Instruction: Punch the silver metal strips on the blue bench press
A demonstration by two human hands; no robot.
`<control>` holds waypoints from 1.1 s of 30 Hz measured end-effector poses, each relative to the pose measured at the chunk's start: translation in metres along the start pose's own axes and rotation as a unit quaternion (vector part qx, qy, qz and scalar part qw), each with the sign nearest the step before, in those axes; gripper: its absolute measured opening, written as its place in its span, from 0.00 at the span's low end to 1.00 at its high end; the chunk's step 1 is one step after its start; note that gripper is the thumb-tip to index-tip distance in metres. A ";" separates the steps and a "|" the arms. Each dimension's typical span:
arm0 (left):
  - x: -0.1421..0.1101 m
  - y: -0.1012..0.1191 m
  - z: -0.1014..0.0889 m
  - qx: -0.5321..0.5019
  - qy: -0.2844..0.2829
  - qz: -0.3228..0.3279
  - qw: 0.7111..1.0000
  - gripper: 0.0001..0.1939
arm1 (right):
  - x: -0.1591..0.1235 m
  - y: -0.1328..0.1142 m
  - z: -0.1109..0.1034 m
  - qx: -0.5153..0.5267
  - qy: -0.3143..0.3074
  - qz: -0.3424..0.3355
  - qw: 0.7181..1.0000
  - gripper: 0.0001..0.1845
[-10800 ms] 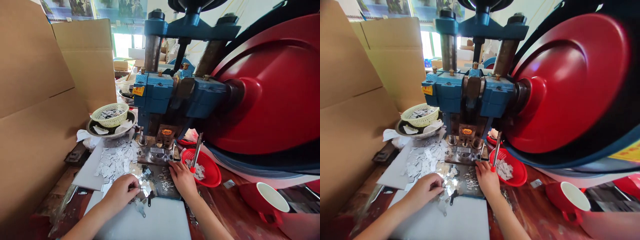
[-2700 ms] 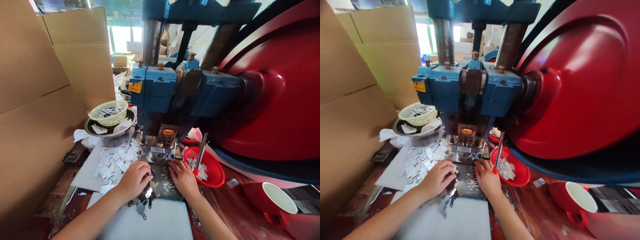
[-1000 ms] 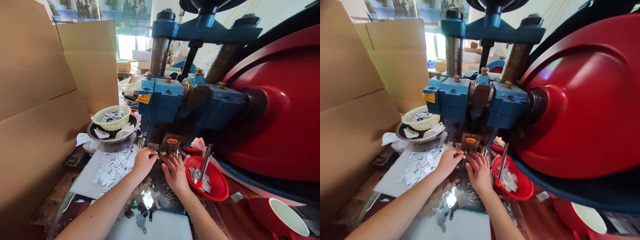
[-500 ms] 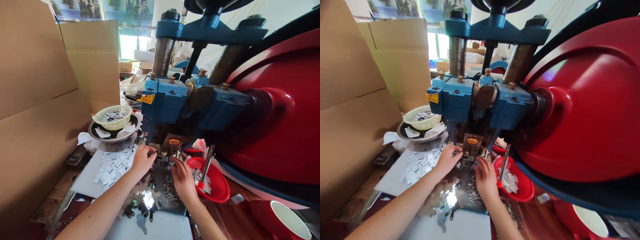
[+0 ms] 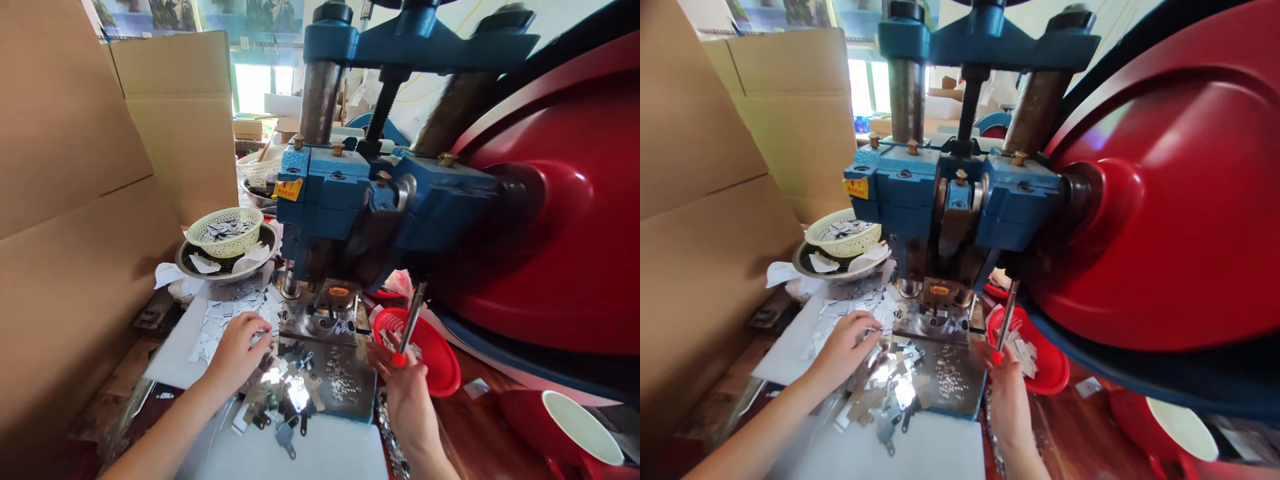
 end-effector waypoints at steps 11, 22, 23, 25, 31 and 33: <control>-0.033 -0.013 0.013 0.136 -0.051 -0.016 0.989 0.05 | 0.068 0.003 0.082 -0.265 -0.127 -0.044 0.955 0.19; -0.034 0.001 0.016 0.039 -0.100 -0.030 0.994 0.05 | 0.019 -0.004 -0.003 -0.383 -0.041 -0.089 0.919 0.18; -0.034 0.001 0.016 0.020 -0.101 -0.048 0.993 0.06 | 0.011 -0.004 0.014 -0.385 -0.119 -0.131 0.906 0.16; -0.033 0.002 0.018 -0.038 -0.097 -0.081 0.991 0.10 | -0.004 -0.005 0.048 -0.421 -0.227 -0.198 0.856 0.13; -0.030 -0.004 0.036 -0.235 -0.136 -0.151 0.951 0.19 | -0.008 -0.010 0.080 -0.465 -0.243 -0.236 0.818 0.13; -0.030 -0.004 0.042 -0.280 -0.154 -0.173 0.932 0.18 | 0.002 -0.014 0.078 -0.413 -0.218 -0.230 0.854 0.15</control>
Point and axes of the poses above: each hand's wrist, its own x-axis towards the middle knuckle, its own z-axis out of the palm, y = z × x, the point moved 4 cm from there along x, towards the middle knuckle, and after that the axes turned 7 degrees about -z, right-handed, at the moved point
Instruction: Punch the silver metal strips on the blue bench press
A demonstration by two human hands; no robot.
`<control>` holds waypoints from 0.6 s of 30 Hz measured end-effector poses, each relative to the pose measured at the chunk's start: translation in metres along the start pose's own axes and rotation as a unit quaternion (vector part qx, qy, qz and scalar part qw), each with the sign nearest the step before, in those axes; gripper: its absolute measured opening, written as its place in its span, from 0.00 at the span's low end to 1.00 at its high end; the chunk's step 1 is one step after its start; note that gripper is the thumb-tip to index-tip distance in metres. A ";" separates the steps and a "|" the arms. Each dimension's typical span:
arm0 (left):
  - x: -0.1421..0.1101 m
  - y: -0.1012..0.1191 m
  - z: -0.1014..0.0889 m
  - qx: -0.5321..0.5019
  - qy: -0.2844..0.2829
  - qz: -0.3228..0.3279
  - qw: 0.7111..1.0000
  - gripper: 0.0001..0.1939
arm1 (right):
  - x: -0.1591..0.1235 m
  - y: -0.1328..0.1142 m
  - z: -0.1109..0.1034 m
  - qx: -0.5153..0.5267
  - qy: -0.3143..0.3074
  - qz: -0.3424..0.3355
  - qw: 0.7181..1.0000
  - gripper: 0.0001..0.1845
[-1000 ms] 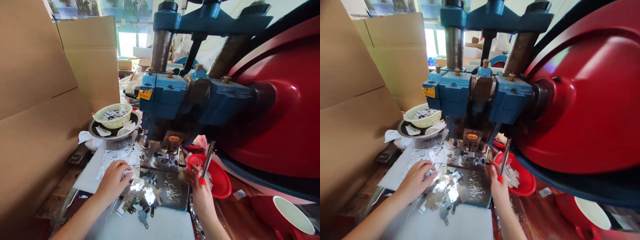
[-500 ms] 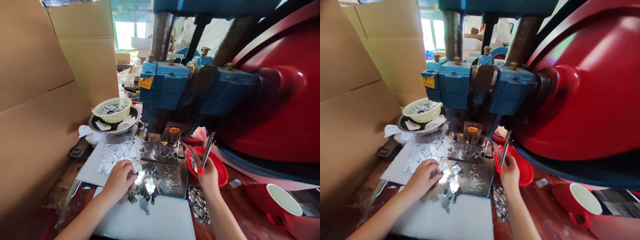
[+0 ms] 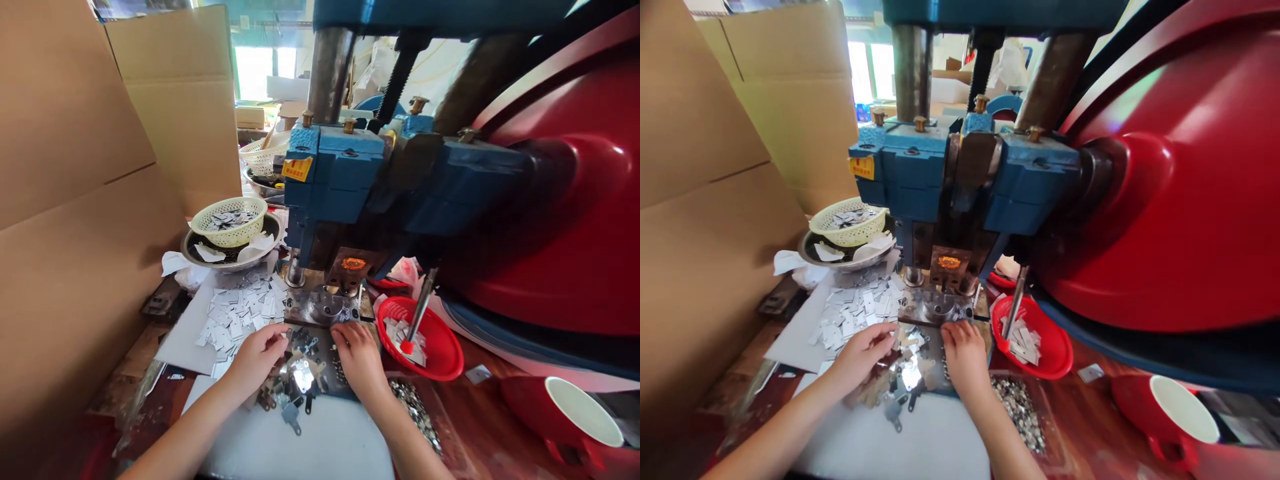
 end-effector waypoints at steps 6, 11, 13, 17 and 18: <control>0.000 0.014 0.005 0.008 0.001 0.009 1.000 0.14 | 0.044 0.010 0.000 0.048 0.074 0.041 0.995 0.16; -0.012 0.024 0.013 0.181 -0.001 0.104 0.978 0.12 | 0.065 0.020 0.013 0.023 0.052 0.078 0.995 0.14; -0.017 0.023 0.018 0.238 -0.028 0.125 0.963 0.12 | 0.065 0.024 0.015 0.030 0.040 0.090 0.995 0.14; -0.010 0.025 0.007 0.325 0.001 0.161 0.932 0.11 | 0.059 0.025 0.013 0.085 0.053 0.093 0.991 0.17; -0.002 0.028 -0.002 0.347 0.034 0.161 0.923 0.12 | 0.056 0.024 0.011 0.101 0.067 0.091 0.988 0.17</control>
Point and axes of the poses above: each hand's wrist, its own x-axis towards the middle knuckle, its own z-axis out of the palm, y = z × x, the point moved 4 cm from there along x, towards the middle knuckle, and after that the axes turned 7 degrees about -z, right-handed, at the moved point
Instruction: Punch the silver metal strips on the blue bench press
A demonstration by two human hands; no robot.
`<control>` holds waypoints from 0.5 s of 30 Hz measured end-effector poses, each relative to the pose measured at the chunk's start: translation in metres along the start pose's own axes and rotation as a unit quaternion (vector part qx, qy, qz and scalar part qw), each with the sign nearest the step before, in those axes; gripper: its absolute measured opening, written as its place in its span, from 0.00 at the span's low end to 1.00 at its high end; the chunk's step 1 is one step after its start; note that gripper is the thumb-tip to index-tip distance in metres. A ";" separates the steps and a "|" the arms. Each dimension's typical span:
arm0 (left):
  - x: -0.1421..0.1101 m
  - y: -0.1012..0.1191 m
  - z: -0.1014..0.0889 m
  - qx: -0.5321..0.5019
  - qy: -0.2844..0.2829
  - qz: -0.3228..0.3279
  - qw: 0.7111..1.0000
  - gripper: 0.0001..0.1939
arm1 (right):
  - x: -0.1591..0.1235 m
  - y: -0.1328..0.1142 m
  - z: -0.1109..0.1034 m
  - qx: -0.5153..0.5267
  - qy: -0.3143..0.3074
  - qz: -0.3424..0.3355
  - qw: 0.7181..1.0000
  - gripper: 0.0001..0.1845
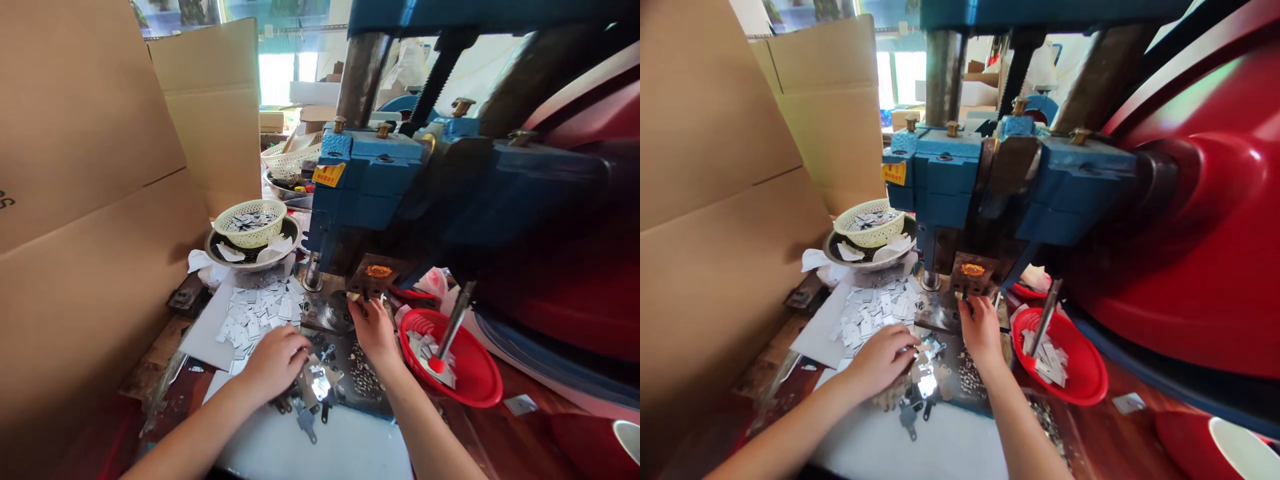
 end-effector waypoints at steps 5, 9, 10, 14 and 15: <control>0.045 -0.038 -0.030 0.150 0.099 -0.097 0.979 0.20 | -0.018 -0.006 -0.015 0.054 0.043 0.000 0.998 0.16; 0.062 -0.055 -0.029 0.160 0.028 -0.082 0.983 0.31 | -0.032 -0.006 -0.020 0.060 0.039 0.000 0.997 0.14; 0.062 -0.057 -0.028 0.154 0.009 -0.076 0.985 0.33 | -0.034 -0.006 -0.020 0.058 0.036 0.002 0.998 0.14; 0.056 -0.056 -0.033 0.116 0.000 -0.052 0.992 0.30 | -0.039 -0.011 -0.018 0.051 0.021 0.007 0.998 0.14; 0.054 -0.053 -0.036 0.101 0.019 -0.046 0.994 0.26 | -0.039 -0.013 -0.018 0.051 0.019 0.007 0.999 0.15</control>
Point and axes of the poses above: each hand's wrist, its own x-axis towards the middle knuckle, its own z-axis out of the palm, y = z × x, the point moved 4 cm from there along x, towards the middle knuckle, and after that the axes turned 7 degrees about -z, right-handed, at the moved point
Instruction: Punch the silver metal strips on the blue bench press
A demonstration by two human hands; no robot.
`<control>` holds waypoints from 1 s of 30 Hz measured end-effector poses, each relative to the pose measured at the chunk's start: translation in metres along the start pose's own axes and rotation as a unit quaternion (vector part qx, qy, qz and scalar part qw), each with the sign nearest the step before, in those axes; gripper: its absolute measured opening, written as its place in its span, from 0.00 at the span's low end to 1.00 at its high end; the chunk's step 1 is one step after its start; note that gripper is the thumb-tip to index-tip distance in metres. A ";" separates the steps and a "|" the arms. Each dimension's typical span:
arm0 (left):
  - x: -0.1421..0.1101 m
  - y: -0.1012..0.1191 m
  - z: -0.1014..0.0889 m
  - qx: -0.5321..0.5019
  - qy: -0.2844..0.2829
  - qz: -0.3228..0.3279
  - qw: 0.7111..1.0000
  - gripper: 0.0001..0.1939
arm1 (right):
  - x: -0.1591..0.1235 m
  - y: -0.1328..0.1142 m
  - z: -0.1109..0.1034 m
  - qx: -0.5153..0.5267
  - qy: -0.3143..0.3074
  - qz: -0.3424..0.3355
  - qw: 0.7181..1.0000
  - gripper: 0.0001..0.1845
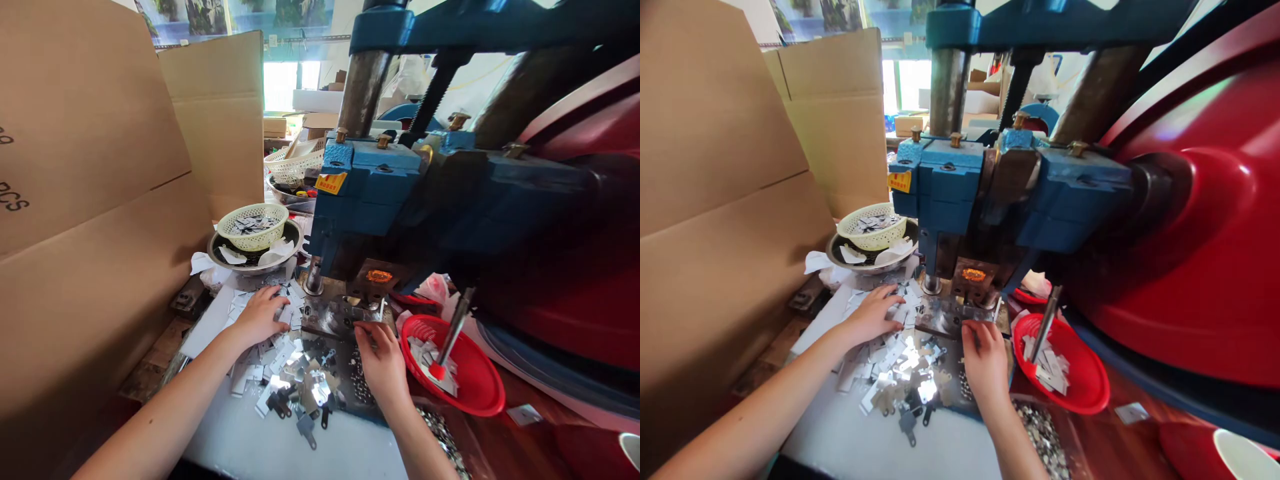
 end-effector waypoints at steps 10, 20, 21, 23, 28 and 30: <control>-0.022 0.020 -0.005 -0.285 0.010 -0.066 0.956 0.12 | -0.023 -0.024 0.043 0.234 -0.167 0.158 0.944 0.20; -0.041 0.064 0.001 -0.446 -0.033 0.040 0.894 0.14 | -0.040 -0.059 0.047 0.593 -0.217 0.378 0.677 0.18; -0.041 0.068 0.004 -0.454 -0.040 0.042 0.889 0.15 | -0.036 -0.055 0.042 0.588 -0.185 0.375 0.693 0.17; -0.039 0.077 0.010 -0.468 -0.062 0.037 0.881 0.16 | -0.026 -0.040 0.032 0.527 -0.101 0.341 0.772 0.18; -0.010 0.097 0.019 -0.390 0.029 0.030 0.920 0.09 | 0.007 -0.003 0.012 0.206 0.018 0.151 0.967 0.15; 0.006 0.103 0.022 -0.327 0.086 0.040 0.940 0.07 | 0.020 0.004 0.011 0.103 0.032 0.077 0.991 0.14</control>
Point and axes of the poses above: each hand's wrist, its own x-axis towards the middle knuckle, its own z-axis out of the palm, y = z × x, the point moved 4 cm from there along x, towards the middle knuckle, and after that the axes turned 7 degrees about -z, right-handed, at the moved point
